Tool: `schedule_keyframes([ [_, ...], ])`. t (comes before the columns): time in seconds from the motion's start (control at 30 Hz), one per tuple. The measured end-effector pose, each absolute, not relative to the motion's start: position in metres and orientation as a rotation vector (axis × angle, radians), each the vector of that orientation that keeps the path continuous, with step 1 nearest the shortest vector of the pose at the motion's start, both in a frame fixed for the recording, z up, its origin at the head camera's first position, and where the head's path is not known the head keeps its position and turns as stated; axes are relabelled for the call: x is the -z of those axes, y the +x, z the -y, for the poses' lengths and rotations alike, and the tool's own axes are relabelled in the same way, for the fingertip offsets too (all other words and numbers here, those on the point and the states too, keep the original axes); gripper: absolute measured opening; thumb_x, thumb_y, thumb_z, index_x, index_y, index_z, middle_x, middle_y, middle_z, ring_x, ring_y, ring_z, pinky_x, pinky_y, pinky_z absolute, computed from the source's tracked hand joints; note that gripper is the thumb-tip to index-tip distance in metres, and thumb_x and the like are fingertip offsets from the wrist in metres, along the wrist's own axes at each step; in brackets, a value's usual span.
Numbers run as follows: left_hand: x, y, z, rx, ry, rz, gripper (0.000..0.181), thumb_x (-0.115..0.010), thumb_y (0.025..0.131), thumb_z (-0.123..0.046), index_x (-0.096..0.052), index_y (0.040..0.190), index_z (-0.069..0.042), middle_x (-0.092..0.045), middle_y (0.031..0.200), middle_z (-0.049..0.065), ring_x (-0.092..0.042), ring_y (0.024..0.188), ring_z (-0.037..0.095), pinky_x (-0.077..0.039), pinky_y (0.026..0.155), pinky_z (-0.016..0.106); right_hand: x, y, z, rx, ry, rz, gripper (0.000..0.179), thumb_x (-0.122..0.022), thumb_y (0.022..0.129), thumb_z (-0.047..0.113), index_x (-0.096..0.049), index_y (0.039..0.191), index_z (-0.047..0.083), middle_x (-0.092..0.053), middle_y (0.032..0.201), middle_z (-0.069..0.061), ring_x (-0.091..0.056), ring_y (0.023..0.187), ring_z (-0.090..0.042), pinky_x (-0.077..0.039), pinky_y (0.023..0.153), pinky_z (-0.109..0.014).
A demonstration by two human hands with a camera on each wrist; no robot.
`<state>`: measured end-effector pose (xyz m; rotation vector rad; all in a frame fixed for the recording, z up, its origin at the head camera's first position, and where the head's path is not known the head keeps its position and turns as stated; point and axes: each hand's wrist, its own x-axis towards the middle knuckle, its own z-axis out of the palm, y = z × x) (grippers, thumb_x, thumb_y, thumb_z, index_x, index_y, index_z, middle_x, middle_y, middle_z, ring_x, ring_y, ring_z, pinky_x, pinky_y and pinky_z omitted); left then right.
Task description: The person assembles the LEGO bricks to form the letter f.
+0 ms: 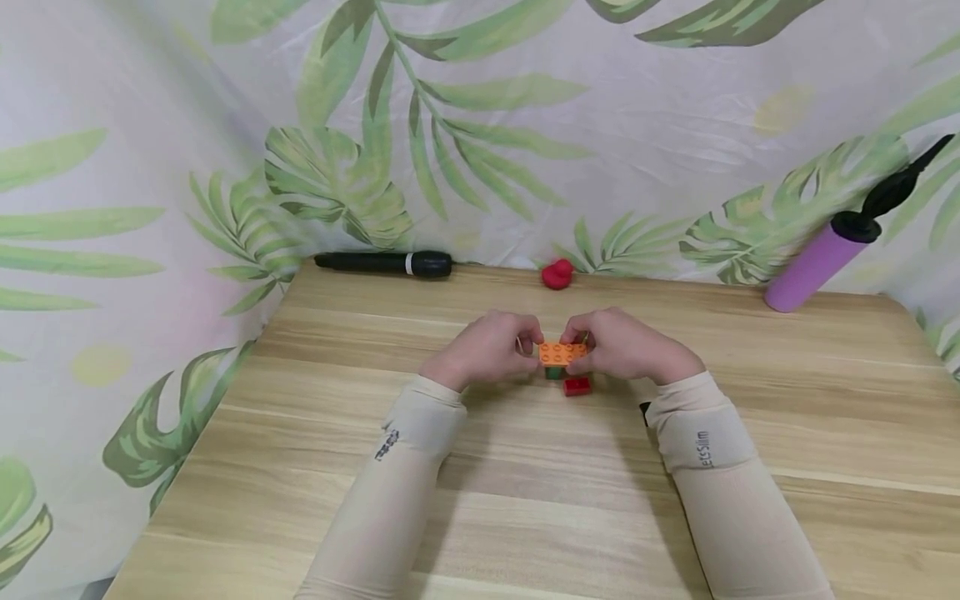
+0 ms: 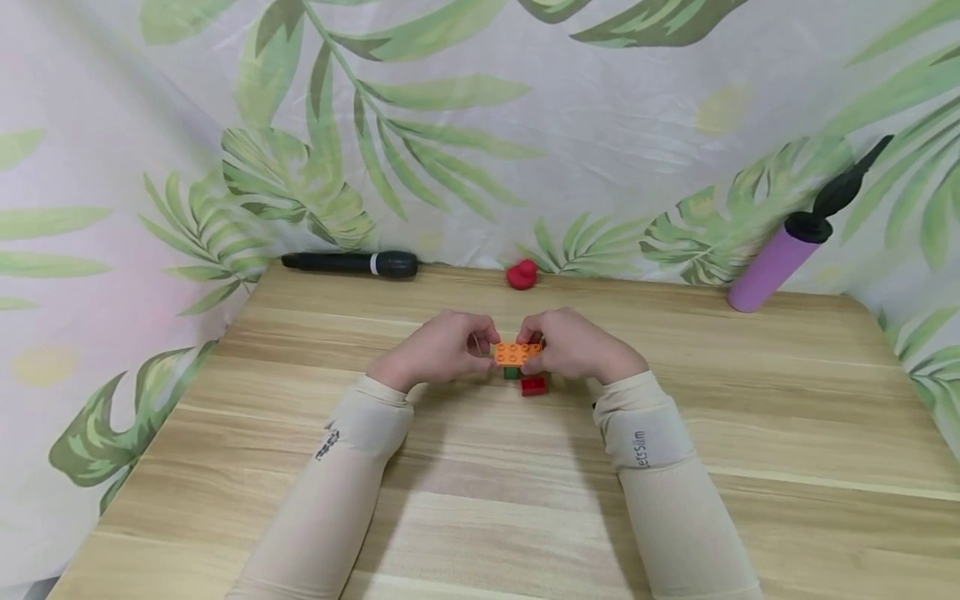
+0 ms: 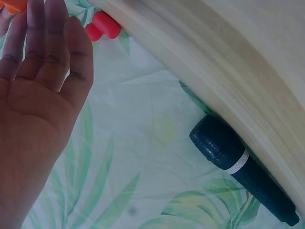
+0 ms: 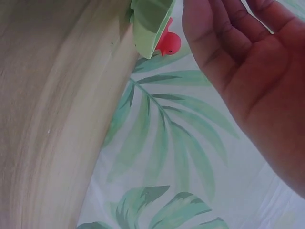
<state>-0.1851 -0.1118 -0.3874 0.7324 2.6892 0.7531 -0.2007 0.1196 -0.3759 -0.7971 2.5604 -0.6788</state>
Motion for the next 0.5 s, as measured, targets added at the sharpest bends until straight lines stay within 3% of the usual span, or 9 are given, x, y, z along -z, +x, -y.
schedule_keyframes([
  [0.33,0.385,-0.184,0.110,-0.677,0.687,-2.707,0.028,-0.080,0.093,-0.025,-0.072,0.118,-0.014,-0.072,0.098,-0.001,-0.064,0.087,0.016,-0.053,0.079,0.033,0.373,-0.200,-0.118,0.676,-0.820,-2.564,0.019,-0.086,0.087,0.016,-0.075,0.103,0.014,-0.071,0.089,0.002,-0.058,0.079,-0.018,-0.047,0.076,-0.034],
  [0.5,0.385,-0.184,0.109,-0.673,0.679,-2.702,0.029,-0.080,0.094,-0.024,-0.073,0.119,-0.014,-0.072,0.098,-0.001,-0.064,0.087,0.017,-0.053,0.080,0.033,0.369,-0.202,-0.134,0.724,-0.770,-2.544,0.034,-0.084,0.091,0.024,-0.073,0.120,0.012,-0.075,0.108,-0.004,-0.068,0.094,-0.020,-0.055,0.084,-0.039],
])
